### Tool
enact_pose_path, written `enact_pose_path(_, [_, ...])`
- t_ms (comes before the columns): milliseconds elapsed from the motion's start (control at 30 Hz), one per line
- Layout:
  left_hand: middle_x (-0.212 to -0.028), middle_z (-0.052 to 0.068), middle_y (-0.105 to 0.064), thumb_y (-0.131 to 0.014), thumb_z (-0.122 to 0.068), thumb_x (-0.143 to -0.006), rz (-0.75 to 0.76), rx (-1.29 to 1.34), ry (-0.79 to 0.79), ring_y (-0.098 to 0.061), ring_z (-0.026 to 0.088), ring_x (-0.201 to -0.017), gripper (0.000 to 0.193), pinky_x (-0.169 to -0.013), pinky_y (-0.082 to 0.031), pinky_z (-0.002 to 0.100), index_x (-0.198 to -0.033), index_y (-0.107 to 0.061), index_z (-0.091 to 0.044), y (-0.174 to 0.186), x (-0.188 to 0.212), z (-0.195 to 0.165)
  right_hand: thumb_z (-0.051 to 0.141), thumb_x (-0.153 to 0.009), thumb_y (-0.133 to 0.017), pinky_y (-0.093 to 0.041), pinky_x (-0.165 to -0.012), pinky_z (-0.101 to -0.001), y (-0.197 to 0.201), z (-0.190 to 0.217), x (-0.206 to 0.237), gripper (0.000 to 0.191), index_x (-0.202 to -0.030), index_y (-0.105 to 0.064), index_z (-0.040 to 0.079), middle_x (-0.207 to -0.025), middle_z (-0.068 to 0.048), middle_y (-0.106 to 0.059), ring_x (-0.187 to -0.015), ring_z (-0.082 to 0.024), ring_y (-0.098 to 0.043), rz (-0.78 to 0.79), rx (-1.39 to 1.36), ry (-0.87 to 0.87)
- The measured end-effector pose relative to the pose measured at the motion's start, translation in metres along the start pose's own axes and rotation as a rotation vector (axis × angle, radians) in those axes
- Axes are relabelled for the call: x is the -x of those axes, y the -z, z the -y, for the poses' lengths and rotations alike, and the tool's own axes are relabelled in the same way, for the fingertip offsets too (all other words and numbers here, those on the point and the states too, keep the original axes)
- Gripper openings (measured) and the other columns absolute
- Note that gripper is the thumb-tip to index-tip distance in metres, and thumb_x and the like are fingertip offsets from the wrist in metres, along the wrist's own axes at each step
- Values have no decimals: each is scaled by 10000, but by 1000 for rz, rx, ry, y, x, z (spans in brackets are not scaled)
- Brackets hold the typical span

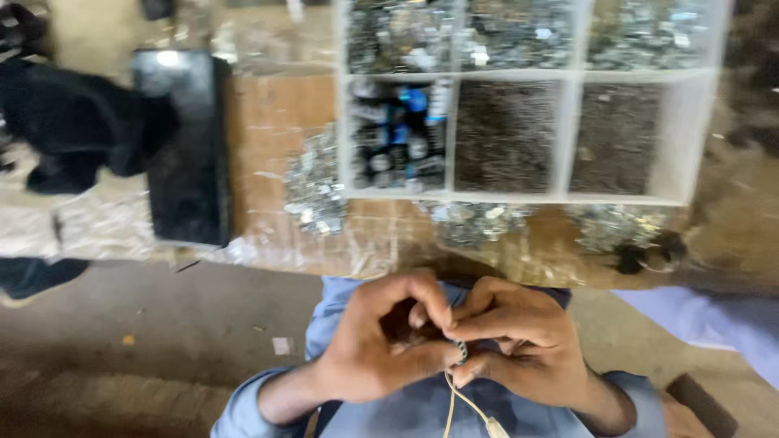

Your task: The person sits at a workbench assembling padlock lock cylinders. They pick small metal pins and springs from a compartment tray, insert them one at a time into a lock body held in one hand, and place finished lock bodies onto a large pile on the bench.

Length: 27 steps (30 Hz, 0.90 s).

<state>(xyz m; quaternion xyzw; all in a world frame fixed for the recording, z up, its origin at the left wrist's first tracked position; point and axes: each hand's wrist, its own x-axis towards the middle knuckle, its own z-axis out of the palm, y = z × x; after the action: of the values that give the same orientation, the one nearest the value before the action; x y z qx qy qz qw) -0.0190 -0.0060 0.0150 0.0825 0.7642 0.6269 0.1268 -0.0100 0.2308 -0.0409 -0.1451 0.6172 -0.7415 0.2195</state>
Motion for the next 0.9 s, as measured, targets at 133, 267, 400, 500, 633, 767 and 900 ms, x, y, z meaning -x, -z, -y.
enact_pose_path(133, [-983, 88, -649, -834, -71, -877, -163, -153, -66, -677, 161, -829, 305, -715, -552, 269, -1142, -687, -34, 1, 13, 7, -84, -864, -800, -719, -784, -348, -6, -5, 1, 402, -1242, -669, -46, -1232, -233, -650, -954, -242, -758, -122, -329, -151])
enact_pose_path(267, [-1030, 111, -597, -756, -199, -961, -424, -913, -98, -568, 267, -910, 399, -822, -481, 409, -1315, -660, -44, 4, 18, 26, -105, -880, -780, -713, -820, -385, -5, -3, 5, 429, -1287, -653, -56, -1281, -255, -629, -997, -266, -748, -169, -399, -110])
enact_pose_path(400, [-1094, 141, -566, -737, -306, -977, -404, -995, -34, -529, 285, -943, 485, -838, -466, 437, -1356, -641, -19, 2, 26, 44, -120, -891, -771, -711, -829, -371, -3, -2, 5, 424, -1293, -651, -57, -1307, -255, -620, -1029, -273, -741, -127, -392, -67])
enact_pose_path(500, [-1096, 128, -560, -734, -322, -977, -377, -994, -14, -528, 273, -947, 520, -840, -463, 433, -1384, -636, -12, 4, 36, 48, -129, -897, -757, -711, -845, -372, -3, 1, 7, 417, -1295, -648, -64, -1305, -256, -618, -1041, -276, -740, -128, -393, -65])
enact_pose_path(633, [-1084, 157, -547, -734, -357, -972, -389, -1030, 28, -514, 293, -942, 539, -852, -469, 431, -1393, -631, -38, 6, 40, 49, -148, -892, -738, -711, -853, -385, -3, 1, 8, 410, -1285, -642, -80, -1290, -260, -612, -1043, -279, -738, -137, -385, -69])
enact_pose_path(767, [-1082, 140, -578, -777, -322, -936, -388, -1028, -18, -554, 295, -960, 565, -843, -474, 436, -1367, -627, 11, 8, 37, 42, -176, -885, -741, -711, -852, -389, -2, 0, 8, 415, -1278, -643, -83, -1288, -260, -616, -1044, -281, -738, -136, -373, -47])
enact_pose_path(900, [-1096, 104, -645, -782, -115, -844, -281, -946, -102, -615, 287, -1002, 322, -856, -538, 392, -1157, -733, -59, 16, 36, 32, -200, -878, -728, -713, -842, -380, 0, 1, 7, 430, -1281, -642, -76, -1298, -256, -612, -1040, -278, -739, -135, -376, -39])
